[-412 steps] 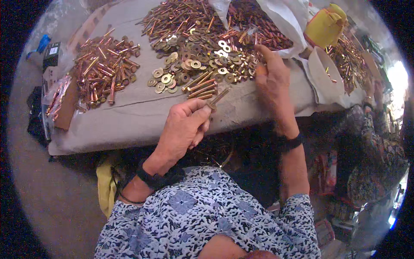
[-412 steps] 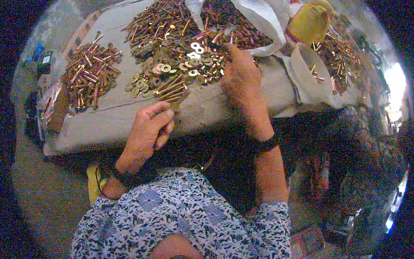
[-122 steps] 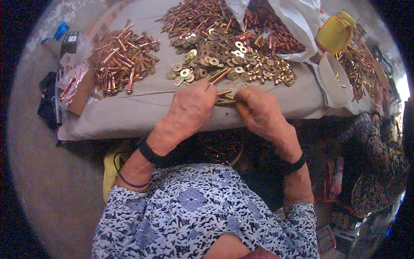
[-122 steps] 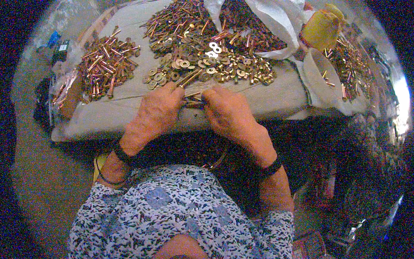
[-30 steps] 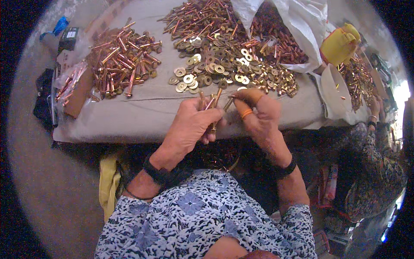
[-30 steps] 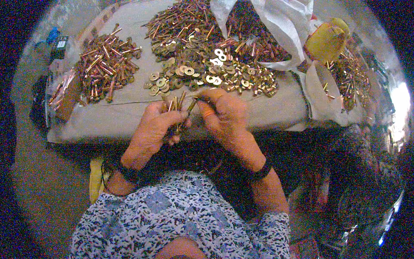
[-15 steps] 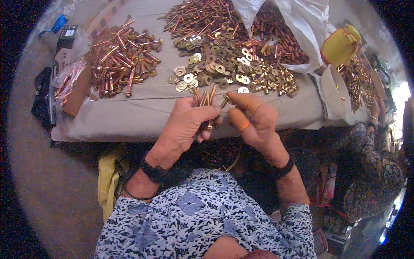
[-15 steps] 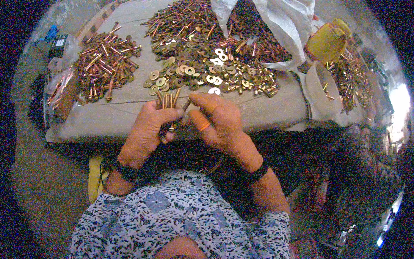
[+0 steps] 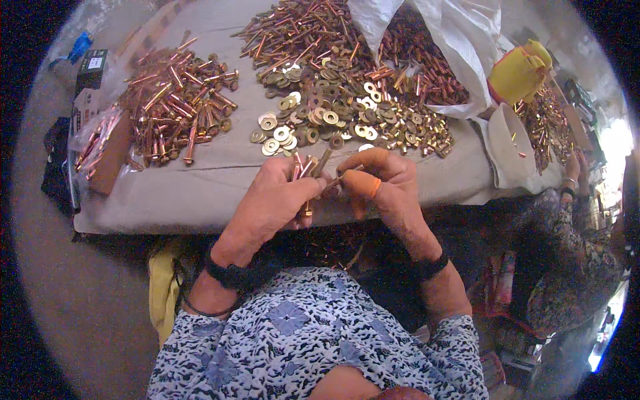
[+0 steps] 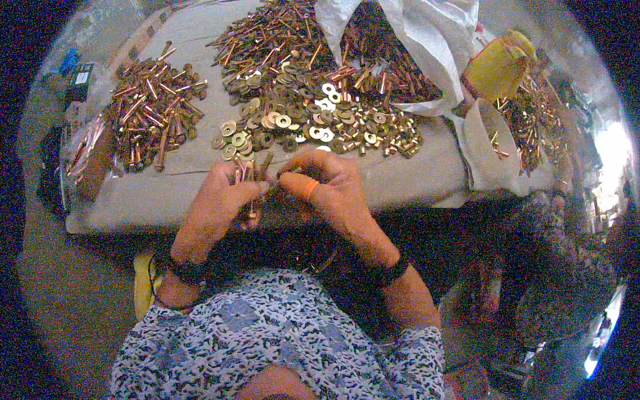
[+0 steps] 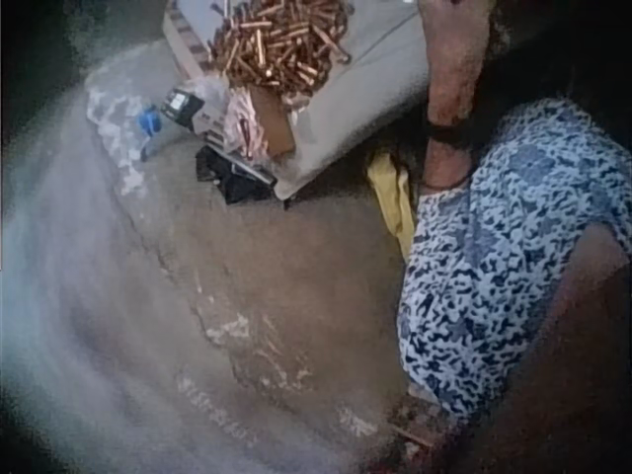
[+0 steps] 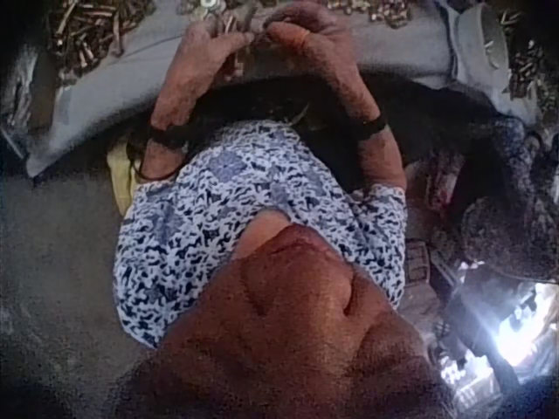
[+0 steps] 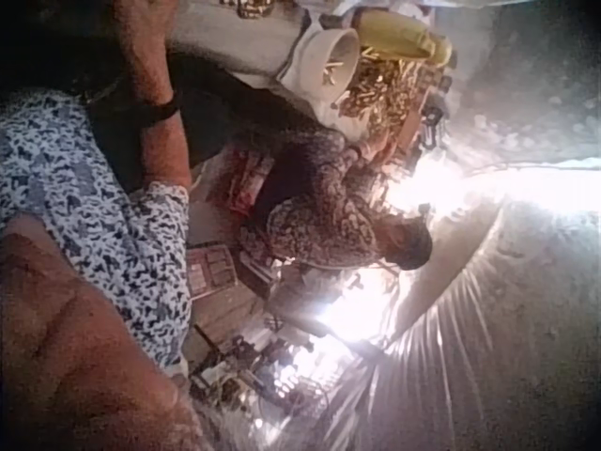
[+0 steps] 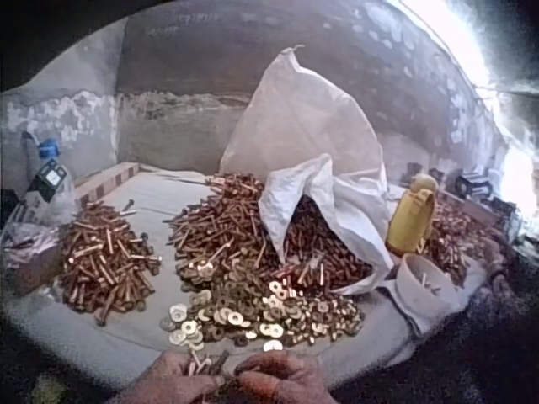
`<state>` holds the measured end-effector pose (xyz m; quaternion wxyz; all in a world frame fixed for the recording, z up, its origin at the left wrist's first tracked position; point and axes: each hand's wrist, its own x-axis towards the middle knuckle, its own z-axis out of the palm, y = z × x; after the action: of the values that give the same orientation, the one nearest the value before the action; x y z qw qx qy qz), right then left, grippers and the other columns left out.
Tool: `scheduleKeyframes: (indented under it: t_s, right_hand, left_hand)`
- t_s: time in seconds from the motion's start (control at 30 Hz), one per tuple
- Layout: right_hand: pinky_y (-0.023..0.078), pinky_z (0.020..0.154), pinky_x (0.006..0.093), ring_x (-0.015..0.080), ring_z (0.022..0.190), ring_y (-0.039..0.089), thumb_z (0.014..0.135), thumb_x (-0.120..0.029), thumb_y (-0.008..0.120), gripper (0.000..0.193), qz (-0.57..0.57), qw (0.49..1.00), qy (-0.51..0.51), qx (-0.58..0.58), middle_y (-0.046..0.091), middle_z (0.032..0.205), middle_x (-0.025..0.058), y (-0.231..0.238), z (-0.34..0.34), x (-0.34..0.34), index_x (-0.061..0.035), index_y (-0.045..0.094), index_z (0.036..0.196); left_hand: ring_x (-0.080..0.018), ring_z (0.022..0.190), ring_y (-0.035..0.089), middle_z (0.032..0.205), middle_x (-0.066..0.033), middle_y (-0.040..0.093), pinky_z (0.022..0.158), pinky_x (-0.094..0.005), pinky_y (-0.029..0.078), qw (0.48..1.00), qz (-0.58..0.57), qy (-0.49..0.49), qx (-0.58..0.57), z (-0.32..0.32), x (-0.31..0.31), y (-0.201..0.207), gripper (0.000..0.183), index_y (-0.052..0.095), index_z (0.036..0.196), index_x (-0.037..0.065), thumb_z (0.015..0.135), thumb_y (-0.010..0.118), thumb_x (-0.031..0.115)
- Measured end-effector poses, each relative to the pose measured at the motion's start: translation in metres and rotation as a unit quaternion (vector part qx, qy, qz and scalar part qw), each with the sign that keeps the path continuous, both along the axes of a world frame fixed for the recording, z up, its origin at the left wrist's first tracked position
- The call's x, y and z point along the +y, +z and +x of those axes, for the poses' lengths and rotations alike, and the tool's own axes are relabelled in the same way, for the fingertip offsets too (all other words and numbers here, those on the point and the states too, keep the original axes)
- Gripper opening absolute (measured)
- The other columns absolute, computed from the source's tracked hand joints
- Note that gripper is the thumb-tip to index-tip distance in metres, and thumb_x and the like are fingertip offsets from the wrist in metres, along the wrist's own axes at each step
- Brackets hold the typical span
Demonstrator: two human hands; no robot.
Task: Sorting and assembling bolts and washers on a surface.
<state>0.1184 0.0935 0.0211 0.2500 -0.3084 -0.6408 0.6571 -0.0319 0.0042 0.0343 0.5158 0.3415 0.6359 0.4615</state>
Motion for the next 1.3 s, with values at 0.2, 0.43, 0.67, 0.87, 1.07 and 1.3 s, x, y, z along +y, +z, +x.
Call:
scheduleKeyframes:
  t_s: [0.2, 0.43, 0.67, 0.87, 1.07, 1.3]
  right_hand:
    - [0.042, 0.041, 0.0213, 0.0066, 0.051, 0.052, 0.077, -0.012, 0.062, 0.014, 0.01, 0.999, -0.009, 0.046, 0.059, 0.068, 0.0021, -0.004, -0.004, 0.004, -0.0017, 0.06, 0.086]
    - [0.043, 0.044, 0.0235, 0.0109, 0.049, 0.053, 0.079, -0.009, 0.059, 0.015, 0.022, 0.999, -0.032, 0.038, 0.057, 0.068, 0.0051, 0.008, -0.013, 0.004, 0.0026, 0.059, 0.089]
    - [0.045, 0.055, 0.0277, 0.0171, 0.058, 0.058, 0.082, -0.019, 0.054, 0.023, 0.416, 0.88, -0.179, -0.141, 0.062, 0.069, 0.0105, 0.013, -0.005, 0.057, 0.0019, 0.061, 0.088]
    - [0.046, 0.067, 0.0429, 0.0353, 0.073, 0.059, 0.078, -0.034, 0.052, 0.033, 0.446, 0.802, -0.114, -0.38, 0.061, 0.075, 0.0203, 0.025, -0.01, 0.114, -0.003, 0.062, 0.078]
    - [0.047, 0.065, 0.0398, 0.0333, 0.07, 0.06, 0.075, -0.029, 0.057, 0.028, 0.48, 0.811, -0.077, -0.326, 0.061, 0.074, 0.0182, 0.01, -0.016, 0.127, -0.0032, 0.063, 0.083]
    - [0.047, 0.063, 0.0333, 0.0258, 0.069, 0.061, 0.069, -0.019, 0.064, 0.024, 0.467, 0.84, -0.17, -0.219, 0.062, 0.078, 0.0167, 0.007, 0.001, 0.105, -0.0022, 0.061, 0.086]
  left_hand:
    - [-0.0045, 0.04, 0.045, 0.061, -0.0015, 0.055, 0.034, -0.0182, 0.034, 0.999, 0.021, -0.04, -0.015, -0.004, -0.002, 0.003, 0.016, 0.055, 0.081, 0.003, 0.08, 0.057, 0.018]
    - [-0.0035, 0.04, 0.042, 0.058, -0.0003, 0.053, 0.035, -0.0182, 0.033, 0.997, 0.02, 0.015, -0.071, -0.008, -0.001, 0.001, 0.013, 0.055, 0.079, 0.004, 0.079, 0.059, 0.016]
    - [-0.0039, 0.042, 0.041, 0.055, 0.0021, 0.049, 0.036, -0.0203, 0.032, 0.997, 0.056, 0.055, 0.013, -0.019, 0.007, -0.003, 0.014, 0.054, 0.074, 0.005, 0.08, 0.057, 0.018]
    - [-0.0046, 0.041, 0.043, 0.056, 0.0002, 0.052, 0.035, -0.0196, 0.034, 0.998, -0.004, 0.048, -0.041, -0.018, 0.014, 0.004, 0.016, 0.053, 0.073, 0.004, 0.081, 0.056, 0.018]
    - [-0.0054, 0.039, 0.044, 0.058, -0.0017, 0.054, 0.034, -0.0193, 0.035, 0.999, -0.002, 0.003, -0.053, -0.02, 0.016, 0.0, 0.015, 0.053, 0.074, 0.003, 0.08, 0.055, 0.016]
    - [-0.0063, 0.044, 0.046, 0.058, -0.0011, 0.054, 0.037, -0.0203, 0.036, 1.0, 0.007, 0.004, -0.025, -0.021, 0.013, -0.002, 0.017, 0.053, 0.076, 0.005, 0.079, 0.056, 0.022]
